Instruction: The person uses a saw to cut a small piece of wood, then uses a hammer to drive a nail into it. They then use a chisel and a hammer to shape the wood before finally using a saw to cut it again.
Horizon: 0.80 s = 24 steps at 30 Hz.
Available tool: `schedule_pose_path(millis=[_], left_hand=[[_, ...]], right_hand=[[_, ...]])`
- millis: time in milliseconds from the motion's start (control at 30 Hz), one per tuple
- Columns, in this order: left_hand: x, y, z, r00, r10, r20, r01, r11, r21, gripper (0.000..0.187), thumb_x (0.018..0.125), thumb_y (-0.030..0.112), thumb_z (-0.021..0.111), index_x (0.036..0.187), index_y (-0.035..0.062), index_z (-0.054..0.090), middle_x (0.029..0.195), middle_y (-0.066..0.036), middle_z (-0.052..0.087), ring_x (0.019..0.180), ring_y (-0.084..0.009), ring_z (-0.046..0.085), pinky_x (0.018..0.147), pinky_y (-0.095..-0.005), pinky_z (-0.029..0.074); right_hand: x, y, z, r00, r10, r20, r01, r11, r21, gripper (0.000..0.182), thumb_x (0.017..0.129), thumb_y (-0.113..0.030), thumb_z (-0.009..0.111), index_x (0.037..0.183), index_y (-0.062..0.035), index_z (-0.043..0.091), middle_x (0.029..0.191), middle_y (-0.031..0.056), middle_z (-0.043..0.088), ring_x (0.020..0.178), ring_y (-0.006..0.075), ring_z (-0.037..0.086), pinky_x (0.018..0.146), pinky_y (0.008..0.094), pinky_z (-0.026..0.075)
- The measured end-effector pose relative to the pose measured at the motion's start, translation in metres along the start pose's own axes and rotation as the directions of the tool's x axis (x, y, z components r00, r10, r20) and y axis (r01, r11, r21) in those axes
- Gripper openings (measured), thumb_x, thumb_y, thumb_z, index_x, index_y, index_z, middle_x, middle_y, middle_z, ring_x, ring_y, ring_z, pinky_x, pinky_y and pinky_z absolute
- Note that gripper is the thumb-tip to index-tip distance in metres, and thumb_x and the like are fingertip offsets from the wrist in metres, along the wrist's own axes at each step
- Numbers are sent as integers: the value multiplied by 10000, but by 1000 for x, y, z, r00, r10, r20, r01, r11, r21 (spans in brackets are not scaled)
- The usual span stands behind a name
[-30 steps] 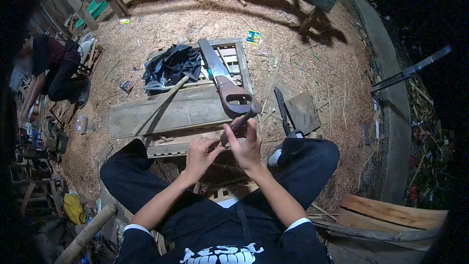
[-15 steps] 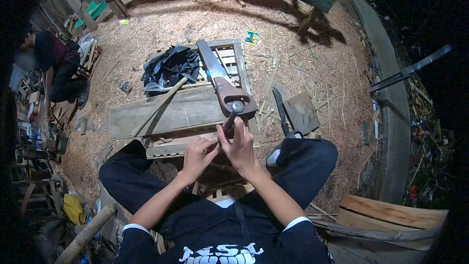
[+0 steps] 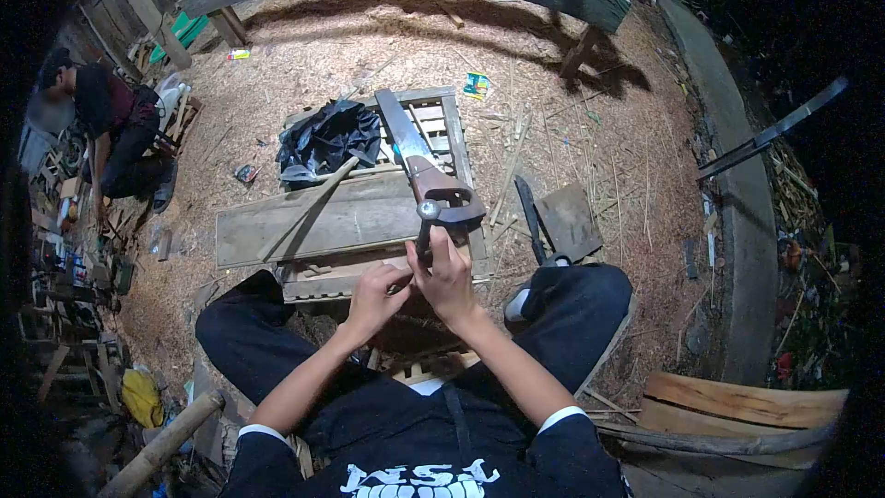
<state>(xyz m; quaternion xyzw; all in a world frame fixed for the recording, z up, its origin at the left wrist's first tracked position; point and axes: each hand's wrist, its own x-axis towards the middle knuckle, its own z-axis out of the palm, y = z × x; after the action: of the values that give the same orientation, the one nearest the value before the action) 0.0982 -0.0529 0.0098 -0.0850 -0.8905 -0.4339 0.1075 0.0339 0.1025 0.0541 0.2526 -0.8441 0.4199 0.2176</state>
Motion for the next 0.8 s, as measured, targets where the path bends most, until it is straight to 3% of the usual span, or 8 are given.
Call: schedule_pose_path(millis=[300, 367, 400, 500, 533, 633, 767, 800], left_hand=[[7, 5, -13, 1000, -28, 13, 28, 999, -22, 288, 801, 97, 777, 1079, 24, 751, 1002, -132, 723, 950, -322, 657, 849, -415, 537], [18, 17, -24, 988, 50, -145, -58, 997, -50, 295, 816, 106, 777, 1094, 12, 748, 1078, -140, 727, 1021, -324, 662, 914, -414, 531], [22, 18, -31, 991, 78, -113, -86, 994, -67, 366, 849, 124, 763, 1194, 12, 717, 1197, -152, 698, 1110, -332, 649, 981, -418, 509], [32, 29, -39, 980, 130, -150, -150, 979, -135, 431, 878, 157, 743, 1288, 39, 683, 1266, -160, 671, 1160, -330, 628, 1019, -424, 488], [35, 32, -40, 986, 145, -81, -156, 977, -146, 452, 918, 153, 713, 1350, 39, 642, 1339, -167, 643, 1225, -336, 605, 1070, -426, 454], [46, 40, -34, 994, 108, -24, -110, 950, -292, 427, 950, 167, 697, 1350, 27, 641, 1349, -174, 642, 1259, -346, 596, 1082, -432, 449], [44, 34, -29, 996, 83, -11, -82, 945, -316, 415, 967, 191, 703, 1331, -1, 647, 1308, -190, 674, 1224, -353, 627, 1072, -435, 459], [44, 34, -30, 997, 80, -12, -79, 946, -314, 415, 967, 191, 703, 1331, -1, 647, 1308, -190, 674, 1224, -353, 627, 1072, -435, 459]], right_hand=[[-3, -6, 2, 998, -40, -50, 38, 999, -38, 405, 868, -52, 810, 1108, 4, 489, 849, 173, 669, 690, 374, 698, 569, 441, 536], [-3, -9, -3, 999, -41, -22, 41, 999, -24, 435, 884, -84, 787, 1204, -6, 502, 952, 205, 623, 708, 418, 666, 574, 475, 536], [-3, -10, -5, 998, -57, -18, 57, 998, -35, 450, 889, -90, 784, 1221, -12, 489, 965, 193, 619, 707, 390, 668, 574, 459, 541], [-2, -12, -12, 1000, -26, -5, 27, 1000, 2, 450, 890, -89, 779, 1232, -10, 497, 966, 183, 621, 697, 357, 668, 575, 446, 542], [-2, -13, -15, 1000, 23, 17, -24, 1000, 4, 443, 898, -96, 766, 1253, -9, 515, 963, 170, 622, 719, 333, 676, 596, 444, 546], [3, -13, -23, 997, 43, 57, -45, 999, 28, 430, 906, -110, 755, 1265, -11, 540, 962, 160, 626, 761, 332, 682, 625, 446, 545], [12, -15, -33, 996, 29, 89, -28, 1000, -13, 342, 932, -126, 720, 1231, -15, 598, 969, 151, 639, 793, 337, 685, 656, 452, 538], [12, -17, -34, 995, 32, 96, -31, 999, -12, 382, 922, -111, 716, 1279, -15, 621, 986, 157, 639, 832, 342, 683, 700, 459, 541]])
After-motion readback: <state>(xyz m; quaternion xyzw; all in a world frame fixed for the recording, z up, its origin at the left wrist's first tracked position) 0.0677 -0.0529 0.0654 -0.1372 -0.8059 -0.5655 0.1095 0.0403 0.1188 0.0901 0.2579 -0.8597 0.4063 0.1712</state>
